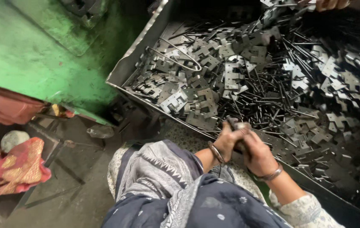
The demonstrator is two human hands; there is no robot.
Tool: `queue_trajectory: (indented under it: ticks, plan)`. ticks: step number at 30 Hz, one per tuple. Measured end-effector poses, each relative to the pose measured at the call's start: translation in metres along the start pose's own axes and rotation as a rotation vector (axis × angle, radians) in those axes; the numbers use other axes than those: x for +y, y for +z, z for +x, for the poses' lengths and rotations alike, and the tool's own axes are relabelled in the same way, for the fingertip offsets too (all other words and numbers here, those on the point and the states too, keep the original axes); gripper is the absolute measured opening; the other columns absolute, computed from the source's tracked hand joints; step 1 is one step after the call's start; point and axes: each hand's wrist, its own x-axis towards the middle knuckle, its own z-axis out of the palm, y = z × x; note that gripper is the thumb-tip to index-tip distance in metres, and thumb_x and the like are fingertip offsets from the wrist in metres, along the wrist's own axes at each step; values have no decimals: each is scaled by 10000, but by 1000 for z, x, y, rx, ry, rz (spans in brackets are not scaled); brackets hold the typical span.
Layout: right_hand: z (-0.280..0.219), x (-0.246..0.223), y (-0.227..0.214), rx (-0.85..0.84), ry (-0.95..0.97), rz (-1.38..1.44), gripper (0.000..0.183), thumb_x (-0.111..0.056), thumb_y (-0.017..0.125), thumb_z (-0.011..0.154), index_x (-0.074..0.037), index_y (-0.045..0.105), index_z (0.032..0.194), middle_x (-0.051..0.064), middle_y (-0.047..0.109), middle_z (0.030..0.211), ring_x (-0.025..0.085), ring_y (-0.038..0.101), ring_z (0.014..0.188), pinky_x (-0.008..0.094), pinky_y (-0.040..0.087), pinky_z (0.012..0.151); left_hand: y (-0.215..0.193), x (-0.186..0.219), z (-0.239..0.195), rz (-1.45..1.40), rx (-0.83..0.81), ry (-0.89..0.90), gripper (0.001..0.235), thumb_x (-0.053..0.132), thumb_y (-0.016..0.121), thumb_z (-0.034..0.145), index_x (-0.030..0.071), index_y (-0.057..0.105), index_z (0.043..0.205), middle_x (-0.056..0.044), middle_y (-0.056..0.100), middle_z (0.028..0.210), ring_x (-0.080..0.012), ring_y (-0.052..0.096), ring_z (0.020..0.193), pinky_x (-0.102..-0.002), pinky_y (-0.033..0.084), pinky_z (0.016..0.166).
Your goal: The person picks up metal hinge pieces and pins from a large metal bin by hand, one by one, and places them onto a padded surface.
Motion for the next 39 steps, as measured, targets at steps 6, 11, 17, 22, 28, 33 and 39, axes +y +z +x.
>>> queue_trajectory:
  ticks: [6,11,17,22,28,33,39]
  plan:
    - [-33,97,-34,324,623,1156,722,74,659,857,33,428,1540,154,665,1320,195,683,1074,287,578,851,-54,81,85,1525,364,326,458,434,708,858,28,723,1071,-235,727,1091,-366,709,1032,-466,569,914]
    - [-50,106,-122,374,530,1483,705,95,677,951,62,437,1614,215,711,1259,111,665,790,190,539,573,-105,86,110,1937,494,382,895,508,884,704,40,506,1366,-216,523,1377,-422,537,1244,-479,470,1036]
    - [-89,183,-261,645,411,-892,623,81,624,907,52,538,1523,249,667,1290,387,704,1093,454,579,943,-78,80,95,1930,572,600,595,409,868,725,105,644,1185,-176,600,1207,-381,570,1149,-479,485,955]
    - [-120,234,-304,111,755,-1175,658,-48,647,896,126,451,1500,307,603,1300,476,648,1051,522,559,896,-67,60,84,1613,228,1010,113,155,756,821,147,757,934,-73,701,1062,-333,654,997,-451,519,858]
    - [-56,152,-214,65,332,-923,258,4,620,827,16,638,1083,226,629,1086,442,602,1076,514,520,920,-59,61,58,516,-53,795,340,-51,546,876,141,658,1132,-61,641,1339,-218,664,1075,-390,542,889]
    - [-9,86,-63,-227,114,-284,656,-40,784,718,-68,615,1351,220,606,1300,425,528,1259,497,452,1028,-41,115,46,-479,-178,334,319,197,656,912,119,597,1215,-109,683,1214,-263,671,1069,-455,575,932]
    - [9,89,-16,-431,256,-548,601,-5,754,696,-137,649,1274,66,678,1130,322,582,1234,515,449,1067,-32,115,72,291,-29,338,346,233,530,1003,227,608,1340,-116,779,1083,-266,680,887,-375,567,763]
